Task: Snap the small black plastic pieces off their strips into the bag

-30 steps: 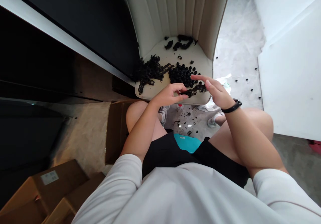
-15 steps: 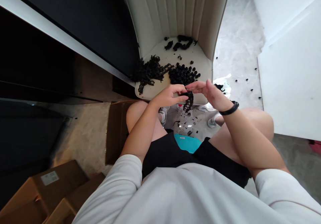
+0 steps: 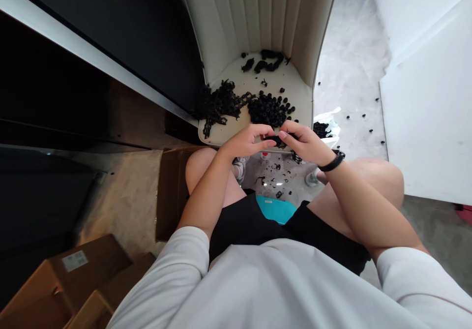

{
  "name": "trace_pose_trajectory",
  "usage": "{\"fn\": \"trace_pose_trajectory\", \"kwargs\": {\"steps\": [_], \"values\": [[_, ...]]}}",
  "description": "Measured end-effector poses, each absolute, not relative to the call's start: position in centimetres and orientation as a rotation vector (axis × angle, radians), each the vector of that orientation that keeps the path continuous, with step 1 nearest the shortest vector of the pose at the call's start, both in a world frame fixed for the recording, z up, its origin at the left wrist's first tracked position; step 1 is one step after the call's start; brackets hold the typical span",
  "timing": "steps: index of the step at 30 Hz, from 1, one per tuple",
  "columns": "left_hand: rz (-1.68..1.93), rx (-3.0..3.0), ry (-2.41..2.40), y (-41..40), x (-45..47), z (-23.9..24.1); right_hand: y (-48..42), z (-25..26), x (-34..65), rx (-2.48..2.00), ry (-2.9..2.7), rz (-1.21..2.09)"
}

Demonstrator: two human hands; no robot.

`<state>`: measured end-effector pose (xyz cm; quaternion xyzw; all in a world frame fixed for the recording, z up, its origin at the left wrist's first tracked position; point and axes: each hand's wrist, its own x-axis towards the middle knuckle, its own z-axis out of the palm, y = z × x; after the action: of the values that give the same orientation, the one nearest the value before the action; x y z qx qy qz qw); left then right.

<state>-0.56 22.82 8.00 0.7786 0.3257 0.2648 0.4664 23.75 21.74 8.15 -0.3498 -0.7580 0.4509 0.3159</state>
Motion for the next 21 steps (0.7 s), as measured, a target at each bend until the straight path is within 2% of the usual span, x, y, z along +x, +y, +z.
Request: {"fn": "trace_pose_trajectory", "kwargs": {"steps": [8, 17, 21], "values": [[0.701, 1.723, 0.91, 22.0, 0.9, 6.4, 21.2, 7.5, 23.1, -0.996, -1.975, 1.191], [0.707, 1.516, 0.741, 22.1, 1.1, 7.6, 20.5, 7.5, 22.1, -0.828, -1.556, 1.548], [0.721, 1.501, 0.689, 21.8, 0.6, 8.1, 19.8, 7.5, 21.3, -0.793, -1.372, 1.609]]}}
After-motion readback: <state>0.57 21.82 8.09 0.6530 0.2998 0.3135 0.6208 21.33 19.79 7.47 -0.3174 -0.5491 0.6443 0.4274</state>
